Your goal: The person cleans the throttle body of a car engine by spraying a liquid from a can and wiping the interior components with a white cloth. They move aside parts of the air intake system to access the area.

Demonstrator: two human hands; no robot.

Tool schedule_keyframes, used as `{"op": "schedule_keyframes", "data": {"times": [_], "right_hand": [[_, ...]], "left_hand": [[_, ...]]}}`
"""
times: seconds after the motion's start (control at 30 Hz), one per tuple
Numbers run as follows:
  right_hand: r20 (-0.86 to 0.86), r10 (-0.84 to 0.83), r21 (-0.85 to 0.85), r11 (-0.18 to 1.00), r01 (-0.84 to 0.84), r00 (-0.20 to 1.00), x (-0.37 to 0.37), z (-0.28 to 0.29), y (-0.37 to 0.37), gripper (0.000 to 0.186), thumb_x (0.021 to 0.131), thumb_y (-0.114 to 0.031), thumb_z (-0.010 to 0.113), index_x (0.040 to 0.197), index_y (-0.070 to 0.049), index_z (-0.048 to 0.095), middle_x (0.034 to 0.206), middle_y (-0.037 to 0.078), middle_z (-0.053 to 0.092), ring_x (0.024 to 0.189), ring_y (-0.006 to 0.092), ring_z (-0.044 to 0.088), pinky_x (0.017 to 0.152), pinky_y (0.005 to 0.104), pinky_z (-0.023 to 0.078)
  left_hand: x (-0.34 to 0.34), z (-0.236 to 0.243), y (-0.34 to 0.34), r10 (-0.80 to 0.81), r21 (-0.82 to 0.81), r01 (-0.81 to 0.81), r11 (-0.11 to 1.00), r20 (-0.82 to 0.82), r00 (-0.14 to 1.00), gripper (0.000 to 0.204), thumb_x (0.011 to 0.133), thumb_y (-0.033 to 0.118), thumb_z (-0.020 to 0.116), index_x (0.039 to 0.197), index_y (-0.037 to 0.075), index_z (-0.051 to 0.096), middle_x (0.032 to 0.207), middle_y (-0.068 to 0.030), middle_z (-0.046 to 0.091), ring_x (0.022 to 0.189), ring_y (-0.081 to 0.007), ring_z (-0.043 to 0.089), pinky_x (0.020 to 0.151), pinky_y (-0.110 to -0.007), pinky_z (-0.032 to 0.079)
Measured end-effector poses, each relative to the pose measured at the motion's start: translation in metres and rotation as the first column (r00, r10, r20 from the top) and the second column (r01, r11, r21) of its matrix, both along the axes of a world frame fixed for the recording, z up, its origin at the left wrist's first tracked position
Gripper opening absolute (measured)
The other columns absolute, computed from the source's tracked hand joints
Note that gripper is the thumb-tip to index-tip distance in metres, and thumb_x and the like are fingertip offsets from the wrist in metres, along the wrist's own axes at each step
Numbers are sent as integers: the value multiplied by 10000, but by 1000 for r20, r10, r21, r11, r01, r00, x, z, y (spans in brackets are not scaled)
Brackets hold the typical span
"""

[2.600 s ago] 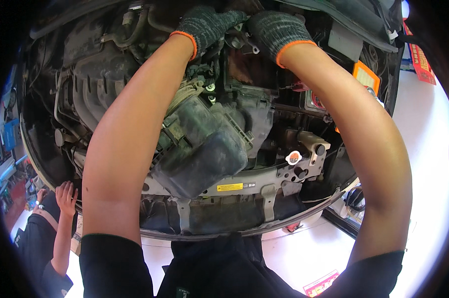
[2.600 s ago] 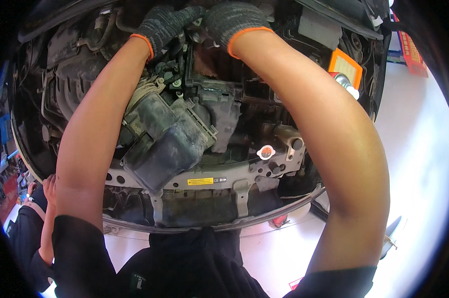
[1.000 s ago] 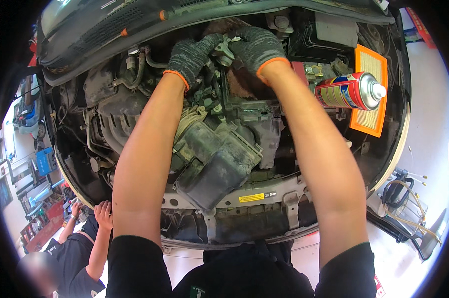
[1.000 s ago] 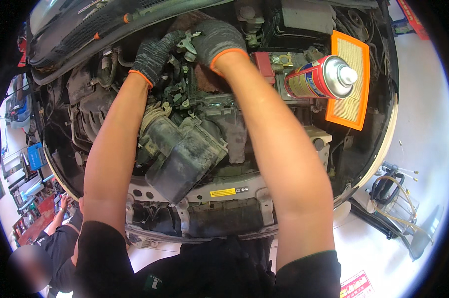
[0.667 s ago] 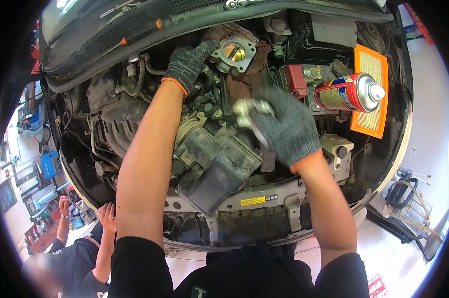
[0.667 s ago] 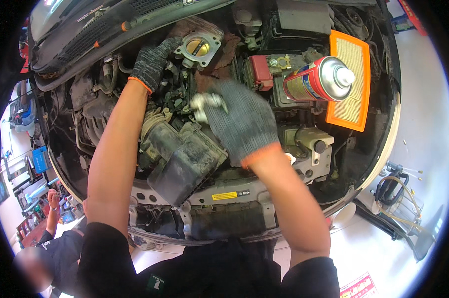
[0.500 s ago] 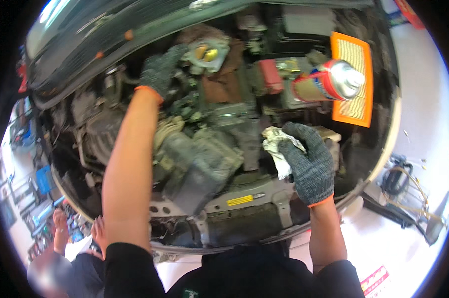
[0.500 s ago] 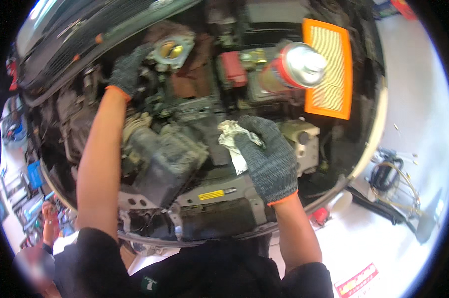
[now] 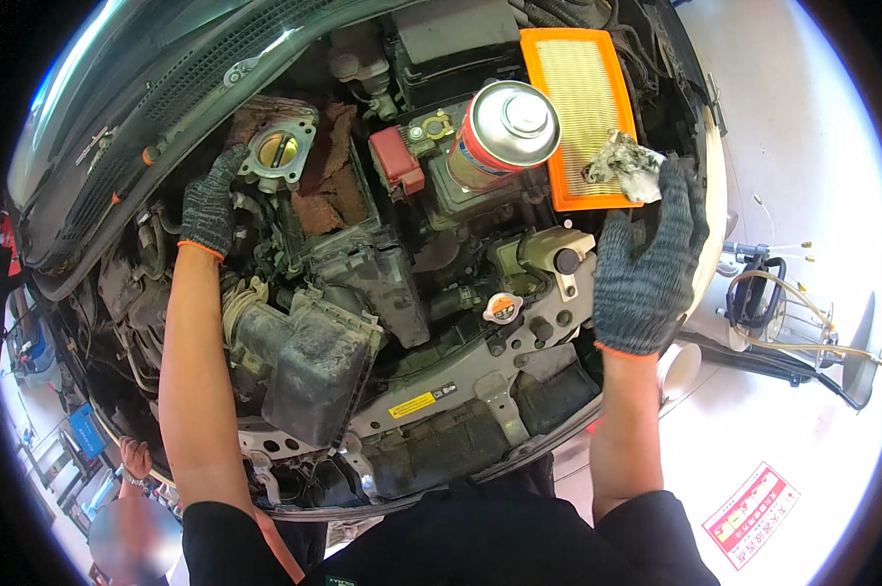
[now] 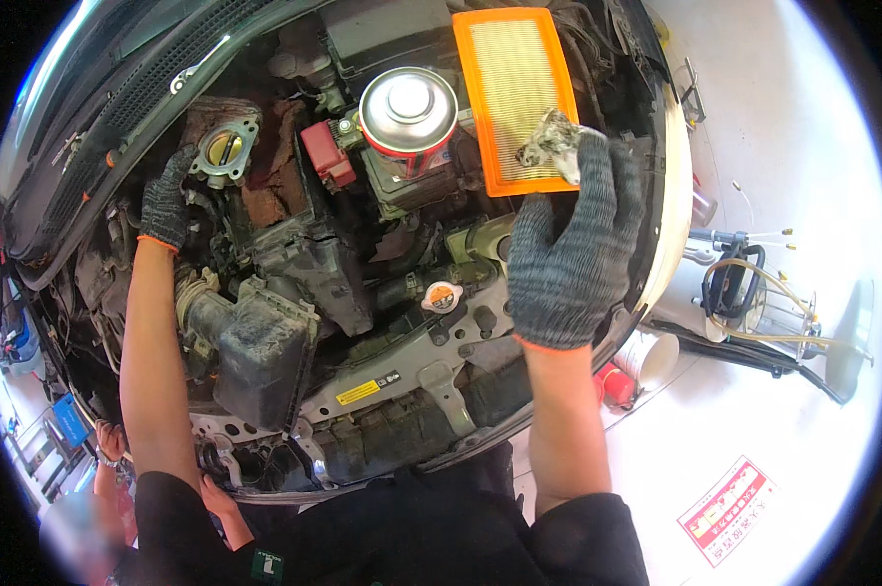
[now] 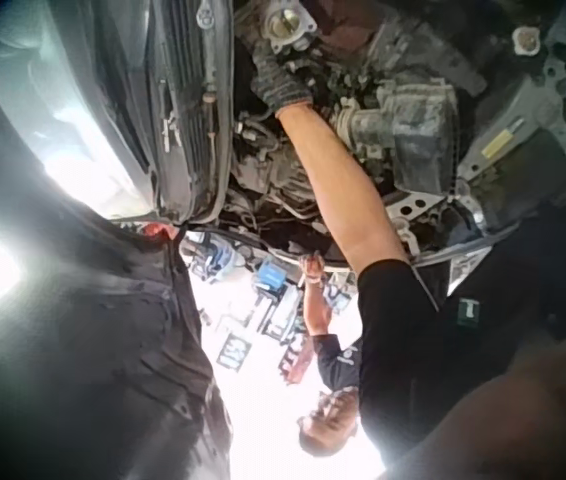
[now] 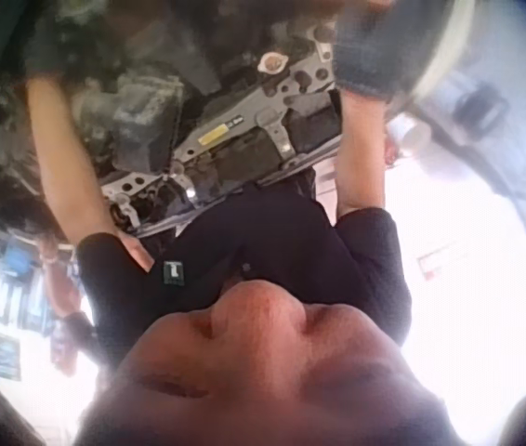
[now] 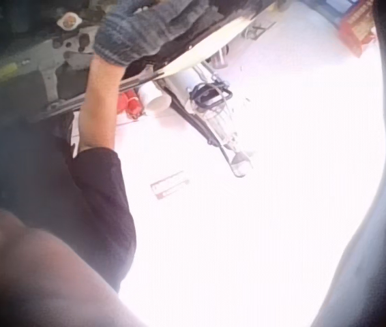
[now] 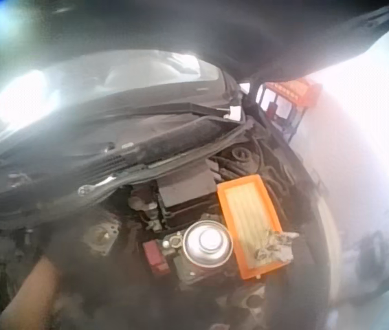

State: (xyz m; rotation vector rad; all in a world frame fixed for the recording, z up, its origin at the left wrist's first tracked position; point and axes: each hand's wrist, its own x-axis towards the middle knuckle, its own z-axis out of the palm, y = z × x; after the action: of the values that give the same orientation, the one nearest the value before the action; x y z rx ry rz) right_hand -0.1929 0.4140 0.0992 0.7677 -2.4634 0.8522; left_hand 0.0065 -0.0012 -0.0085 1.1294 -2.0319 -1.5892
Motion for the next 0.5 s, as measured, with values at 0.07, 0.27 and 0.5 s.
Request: {"op": "schedule_keyframes", "data": {"times": [0.07, 0.27, 0.5], "right_hand": [[28, -37, -92, 995, 39, 999, 10, -16, 5, 601, 739, -19, 692, 1318, -42, 529, 1267, 189, 524, 1203, 334, 516, 1038, 405, 426], [116, -82, 30, 996, 79, 990, -7, -21, 3, 534, 750, -96, 714, 1264, -69, 570, 1178, 167, 562, 1122, 330, 564, 943, 388, 482], [195, -158, -14, 986, 164, 968, -62, -18, 17, 237, 798, -167, 709, 1016, -73, 709, 951, 129, 672, 902, 261, 646, 846, 365, 499]], "left_hand": [[-3, 2, 1, -31, 28, 30, 999, 47, 998, 300, 915, 212, 612, 1164, 52, 663, 1105, -37, 647, 990, -151, 593, 884, -300, 458], [-21, 22, 24, 132, 179, -156, 971, 143, 981, 368, 930, 21, 471, 1275, 64, 591, 1217, -74, 635, 1103, -175, 586, 978, -322, 442], [-10, 1, -1, 121, 189, -132, 973, 69, 990, 363, 898, 36, 565, 1259, 54, 603, 1184, -43, 640, 1050, -192, 606, 942, -319, 466]]}}
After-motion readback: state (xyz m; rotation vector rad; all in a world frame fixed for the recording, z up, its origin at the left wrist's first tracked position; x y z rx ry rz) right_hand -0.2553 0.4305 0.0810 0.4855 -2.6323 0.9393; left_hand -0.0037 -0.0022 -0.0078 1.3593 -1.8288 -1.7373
